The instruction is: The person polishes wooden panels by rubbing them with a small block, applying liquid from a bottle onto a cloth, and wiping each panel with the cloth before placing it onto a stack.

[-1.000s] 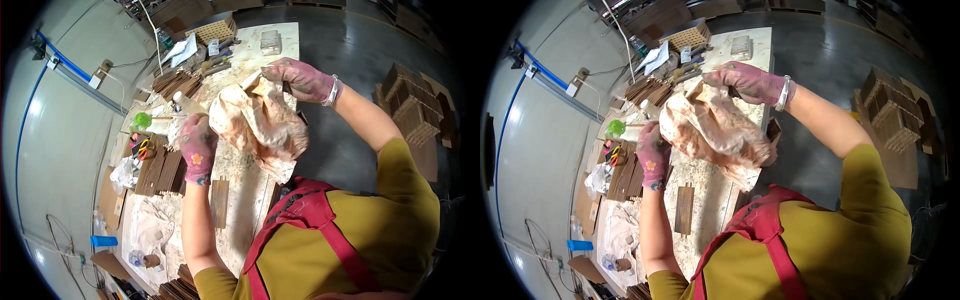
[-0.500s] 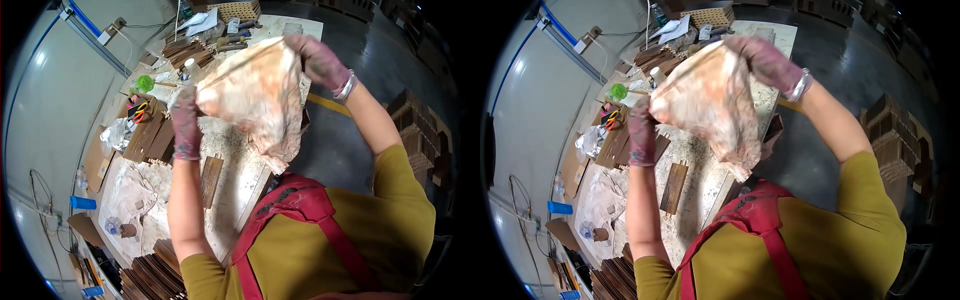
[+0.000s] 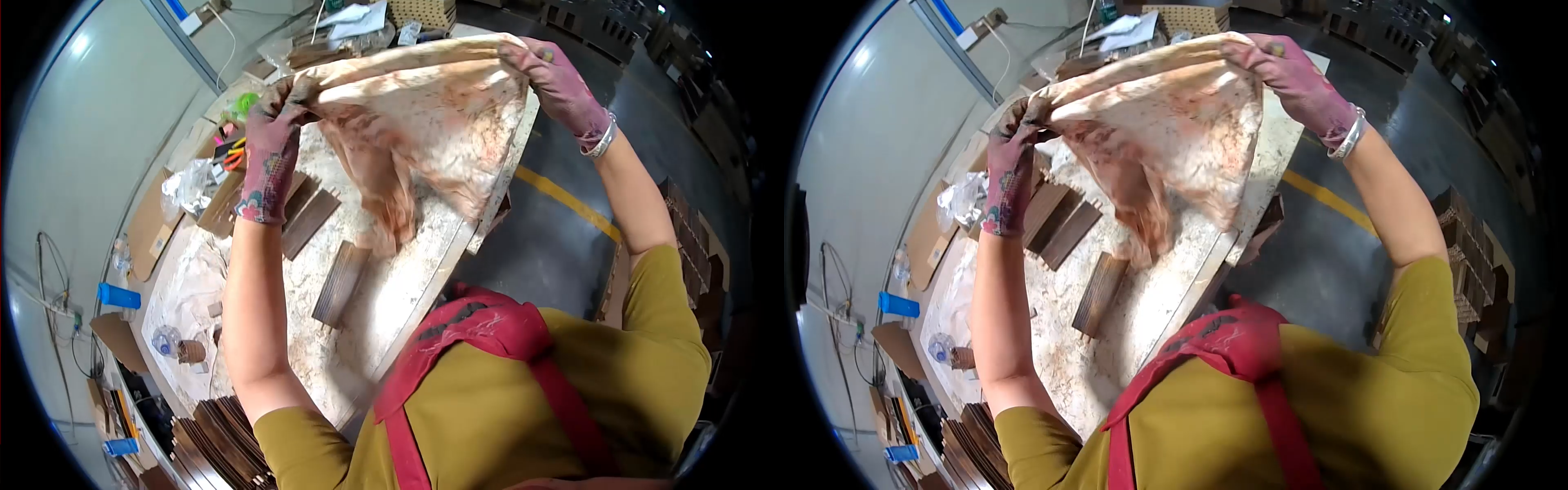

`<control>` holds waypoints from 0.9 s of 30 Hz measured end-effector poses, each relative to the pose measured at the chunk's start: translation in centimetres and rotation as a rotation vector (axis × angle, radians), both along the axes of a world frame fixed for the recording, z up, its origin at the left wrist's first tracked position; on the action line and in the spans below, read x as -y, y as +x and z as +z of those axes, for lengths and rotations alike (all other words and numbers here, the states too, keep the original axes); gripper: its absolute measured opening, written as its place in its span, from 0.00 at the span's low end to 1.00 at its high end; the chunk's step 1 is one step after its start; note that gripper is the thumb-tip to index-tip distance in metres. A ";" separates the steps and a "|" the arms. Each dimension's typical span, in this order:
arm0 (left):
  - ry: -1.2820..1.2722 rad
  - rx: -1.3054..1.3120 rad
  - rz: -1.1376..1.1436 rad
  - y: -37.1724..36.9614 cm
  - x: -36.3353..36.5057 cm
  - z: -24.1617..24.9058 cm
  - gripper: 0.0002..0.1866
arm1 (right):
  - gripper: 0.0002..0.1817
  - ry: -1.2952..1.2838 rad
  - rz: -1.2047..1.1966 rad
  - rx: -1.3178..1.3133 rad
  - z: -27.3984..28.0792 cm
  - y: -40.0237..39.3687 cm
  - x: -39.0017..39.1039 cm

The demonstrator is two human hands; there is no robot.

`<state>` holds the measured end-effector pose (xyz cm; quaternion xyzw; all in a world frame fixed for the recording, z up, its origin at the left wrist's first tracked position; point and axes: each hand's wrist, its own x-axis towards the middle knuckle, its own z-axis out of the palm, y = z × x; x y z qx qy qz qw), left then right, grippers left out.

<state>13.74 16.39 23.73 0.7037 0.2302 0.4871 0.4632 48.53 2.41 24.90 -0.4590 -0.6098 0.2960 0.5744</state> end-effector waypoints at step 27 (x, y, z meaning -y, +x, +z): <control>-0.031 -1.367 -0.151 -5.2 -1.3 -11.4 0.22 | 0.25 -0.690 0.447 0.599 -17.1 -0.9 -2.5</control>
